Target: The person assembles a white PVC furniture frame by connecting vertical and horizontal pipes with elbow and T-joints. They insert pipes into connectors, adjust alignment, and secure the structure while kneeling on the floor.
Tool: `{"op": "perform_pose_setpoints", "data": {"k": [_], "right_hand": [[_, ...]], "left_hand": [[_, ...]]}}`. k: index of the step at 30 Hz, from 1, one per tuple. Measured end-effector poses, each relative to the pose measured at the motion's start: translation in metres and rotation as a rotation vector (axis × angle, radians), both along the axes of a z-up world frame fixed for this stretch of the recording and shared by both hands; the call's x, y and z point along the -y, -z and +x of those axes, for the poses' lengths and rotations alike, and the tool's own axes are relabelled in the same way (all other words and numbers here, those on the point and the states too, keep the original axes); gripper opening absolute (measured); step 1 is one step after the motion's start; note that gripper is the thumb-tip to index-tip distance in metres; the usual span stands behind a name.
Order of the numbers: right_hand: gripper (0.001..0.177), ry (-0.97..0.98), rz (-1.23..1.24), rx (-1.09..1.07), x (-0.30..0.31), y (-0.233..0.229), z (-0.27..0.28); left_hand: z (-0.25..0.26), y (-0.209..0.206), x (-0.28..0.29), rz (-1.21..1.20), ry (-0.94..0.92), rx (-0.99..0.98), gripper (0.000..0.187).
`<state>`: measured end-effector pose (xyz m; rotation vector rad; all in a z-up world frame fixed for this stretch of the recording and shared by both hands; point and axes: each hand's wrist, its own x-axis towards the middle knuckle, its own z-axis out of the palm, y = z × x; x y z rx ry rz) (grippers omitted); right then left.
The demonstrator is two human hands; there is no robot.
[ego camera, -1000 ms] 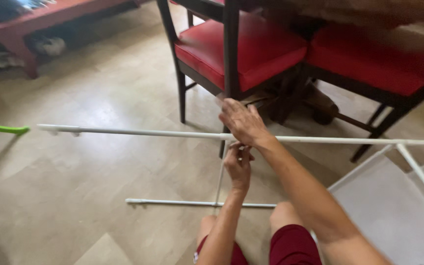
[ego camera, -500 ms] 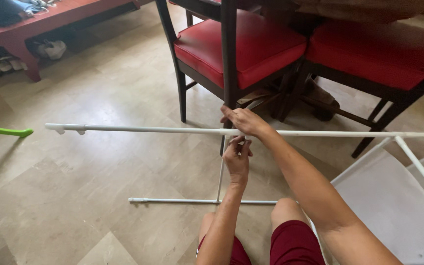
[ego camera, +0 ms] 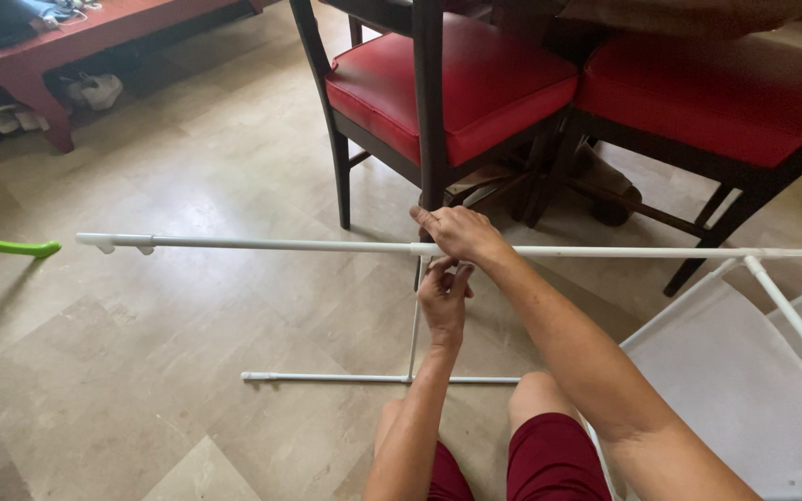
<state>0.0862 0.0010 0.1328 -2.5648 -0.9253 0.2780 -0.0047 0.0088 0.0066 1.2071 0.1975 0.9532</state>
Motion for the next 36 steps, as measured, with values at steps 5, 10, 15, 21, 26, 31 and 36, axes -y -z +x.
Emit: {"op": "perform_pose_setpoints", "data": {"k": [5,10,15,21,26,31,36], "right_hand": [[0.080,-0.069,-0.123,0.019,-0.003,0.026,0.024],[0.062,-0.365,-0.060,0.377,0.002,0.042,0.034],[0.070,-0.114,0.025,-0.066,0.002,0.024,0.026],[0.073,-0.065,0.042,-0.125,0.003,0.008,0.011],[0.069,-0.085,0.031,-0.166,0.004,-0.004,0.001],[0.067,-0.050,-0.029,-0.201,0.005,-0.013,-0.011],[0.055,-0.086,0.019,-0.191,0.007,-0.014,-0.012]], "left_hand": [[-0.002,0.001,0.002,0.027,-0.042,-0.033,0.016],[-0.004,-0.003,0.004,0.142,-0.156,-0.055,0.014],[-0.007,-0.012,0.000,0.192,-0.146,-0.054,0.012],[-0.026,-0.011,0.006,0.407,-0.214,-0.025,0.027],[-0.055,0.003,-0.001,0.393,-0.455,-0.051,0.018],[-0.040,0.015,-0.055,-0.043,-0.005,-0.035,0.024],[-0.015,0.033,-0.069,-0.066,0.204,0.040,0.019]]}}
